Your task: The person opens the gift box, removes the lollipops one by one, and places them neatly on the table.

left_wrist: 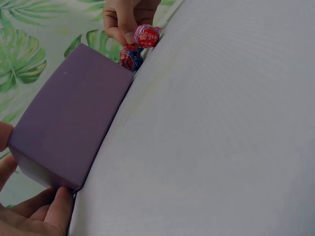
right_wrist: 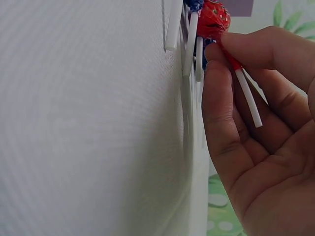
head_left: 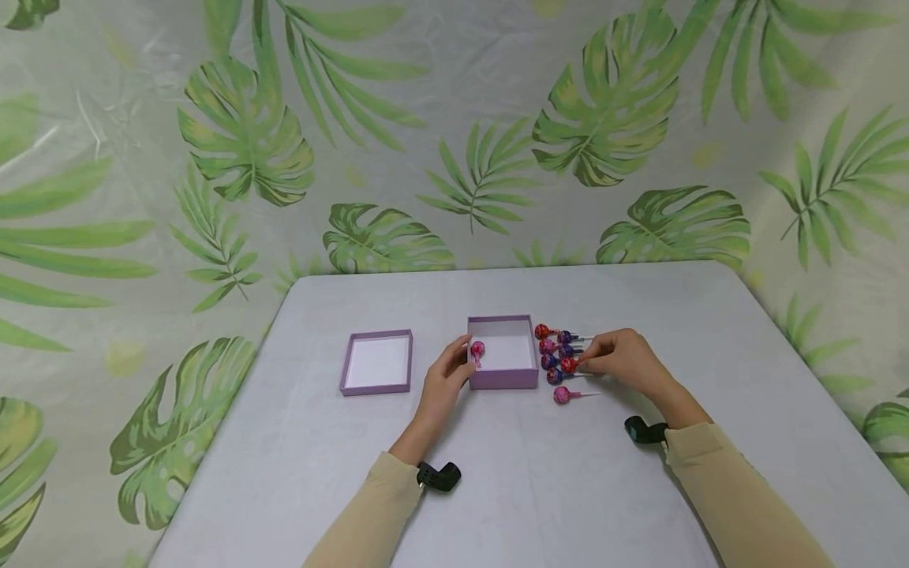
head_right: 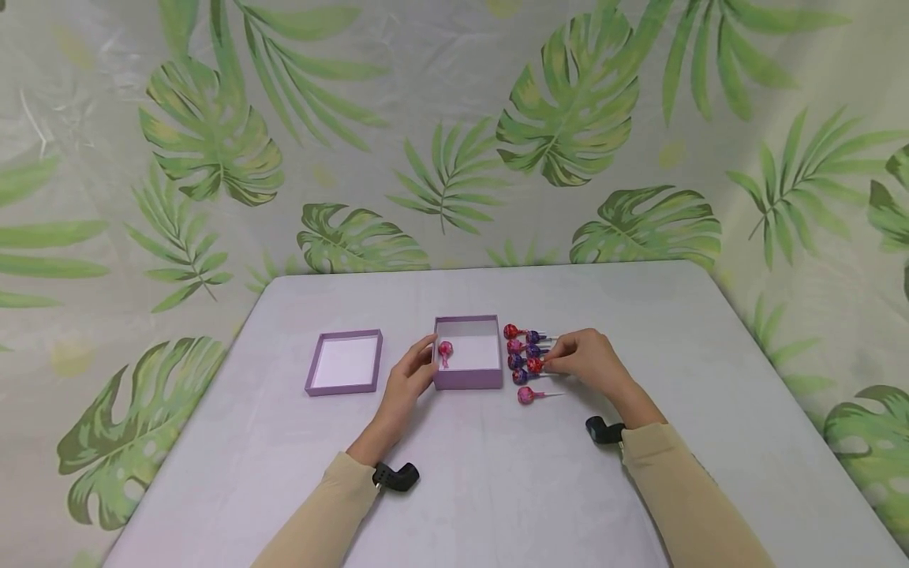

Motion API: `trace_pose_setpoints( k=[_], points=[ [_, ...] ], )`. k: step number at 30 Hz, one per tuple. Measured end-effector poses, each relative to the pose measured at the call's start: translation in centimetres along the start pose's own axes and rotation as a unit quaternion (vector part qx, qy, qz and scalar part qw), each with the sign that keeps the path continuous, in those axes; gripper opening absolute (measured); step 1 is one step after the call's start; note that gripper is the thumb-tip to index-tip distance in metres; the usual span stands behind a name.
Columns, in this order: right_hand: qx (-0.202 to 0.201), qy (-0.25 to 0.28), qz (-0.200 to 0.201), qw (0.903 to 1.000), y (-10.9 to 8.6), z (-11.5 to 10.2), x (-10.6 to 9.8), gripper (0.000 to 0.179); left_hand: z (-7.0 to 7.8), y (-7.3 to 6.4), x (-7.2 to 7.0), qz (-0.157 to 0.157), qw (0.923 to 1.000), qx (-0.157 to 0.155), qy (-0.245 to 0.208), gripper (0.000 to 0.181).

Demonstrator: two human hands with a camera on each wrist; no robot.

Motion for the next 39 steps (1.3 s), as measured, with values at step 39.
trace_pose_setpoints(
  k=[39],
  points=[
    [-0.011, -0.164, 0.049, 0.9852, -0.5, 0.2, -2.2, 0.006, 0.3, 0.2, 0.2, -0.007, 0.9997, 0.019, -0.013, 0.05]
  ],
)
Point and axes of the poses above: each hand's wrist, its own y-axis towards the middle knuckle, its own x-axis out of the palm, z = x × y, the point moved 7 cm from there along y, towards the middle knuckle, and after that the axes turned 14 degrees about x, right-handed, at the moved point
